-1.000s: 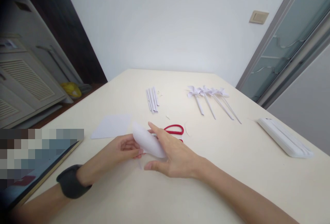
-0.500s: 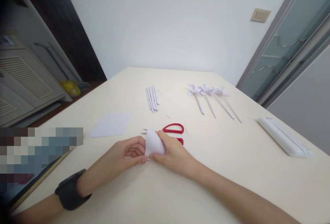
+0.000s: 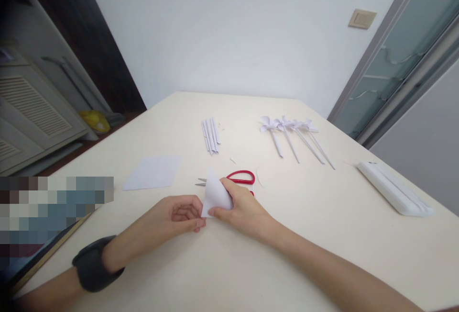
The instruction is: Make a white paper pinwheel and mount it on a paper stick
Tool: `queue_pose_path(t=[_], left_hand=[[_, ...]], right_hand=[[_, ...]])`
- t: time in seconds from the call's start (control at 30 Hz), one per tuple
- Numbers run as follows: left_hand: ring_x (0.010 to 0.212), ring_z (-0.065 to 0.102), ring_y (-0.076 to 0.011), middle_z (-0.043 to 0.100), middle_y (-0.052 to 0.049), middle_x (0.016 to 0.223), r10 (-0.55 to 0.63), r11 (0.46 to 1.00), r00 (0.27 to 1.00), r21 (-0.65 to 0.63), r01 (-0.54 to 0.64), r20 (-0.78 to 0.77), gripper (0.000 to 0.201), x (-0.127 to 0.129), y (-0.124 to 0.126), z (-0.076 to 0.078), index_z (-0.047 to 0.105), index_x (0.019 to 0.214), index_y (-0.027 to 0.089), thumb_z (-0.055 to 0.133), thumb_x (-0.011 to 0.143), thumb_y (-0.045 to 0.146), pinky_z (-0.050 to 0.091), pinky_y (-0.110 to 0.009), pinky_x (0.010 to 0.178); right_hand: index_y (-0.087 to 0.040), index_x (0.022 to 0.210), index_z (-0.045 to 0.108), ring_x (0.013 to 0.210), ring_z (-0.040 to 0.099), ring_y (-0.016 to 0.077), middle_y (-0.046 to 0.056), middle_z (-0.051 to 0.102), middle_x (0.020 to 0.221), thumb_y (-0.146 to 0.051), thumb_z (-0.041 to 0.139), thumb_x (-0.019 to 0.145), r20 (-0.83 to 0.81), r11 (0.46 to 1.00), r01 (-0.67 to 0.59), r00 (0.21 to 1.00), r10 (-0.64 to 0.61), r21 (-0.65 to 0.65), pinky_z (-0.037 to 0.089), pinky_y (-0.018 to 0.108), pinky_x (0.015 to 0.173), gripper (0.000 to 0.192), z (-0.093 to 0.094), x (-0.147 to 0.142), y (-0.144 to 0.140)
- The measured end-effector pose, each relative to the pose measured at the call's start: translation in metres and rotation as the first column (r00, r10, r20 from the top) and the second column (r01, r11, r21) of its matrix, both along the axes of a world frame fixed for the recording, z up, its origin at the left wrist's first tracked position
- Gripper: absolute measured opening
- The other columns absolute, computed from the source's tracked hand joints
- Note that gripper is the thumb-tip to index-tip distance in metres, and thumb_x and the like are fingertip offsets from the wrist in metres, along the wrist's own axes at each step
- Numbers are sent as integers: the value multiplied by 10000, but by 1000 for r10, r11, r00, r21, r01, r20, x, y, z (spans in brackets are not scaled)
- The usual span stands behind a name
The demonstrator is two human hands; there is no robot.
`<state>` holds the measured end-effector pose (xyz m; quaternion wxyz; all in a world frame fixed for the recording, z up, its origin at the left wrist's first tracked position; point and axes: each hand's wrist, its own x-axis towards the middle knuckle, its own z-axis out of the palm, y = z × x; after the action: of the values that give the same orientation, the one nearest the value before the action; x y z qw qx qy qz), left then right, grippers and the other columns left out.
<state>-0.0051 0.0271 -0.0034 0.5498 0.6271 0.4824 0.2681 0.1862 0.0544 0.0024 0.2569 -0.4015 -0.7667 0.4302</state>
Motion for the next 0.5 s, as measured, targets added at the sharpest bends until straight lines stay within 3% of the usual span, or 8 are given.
queue_pose_path(t=[0.5], left_hand=[[654,596,-155,639,9,661,3,1000,1000,-13,-3,1,62,-1,0,9,590,724,180,596,704,238,451,-265,642]], right_hand=[[-207,1038,513,852,554,193,22,589,972,-243,603,727,3,1000,14,1000,-14,6,437,308,724,326,1,0,0]])
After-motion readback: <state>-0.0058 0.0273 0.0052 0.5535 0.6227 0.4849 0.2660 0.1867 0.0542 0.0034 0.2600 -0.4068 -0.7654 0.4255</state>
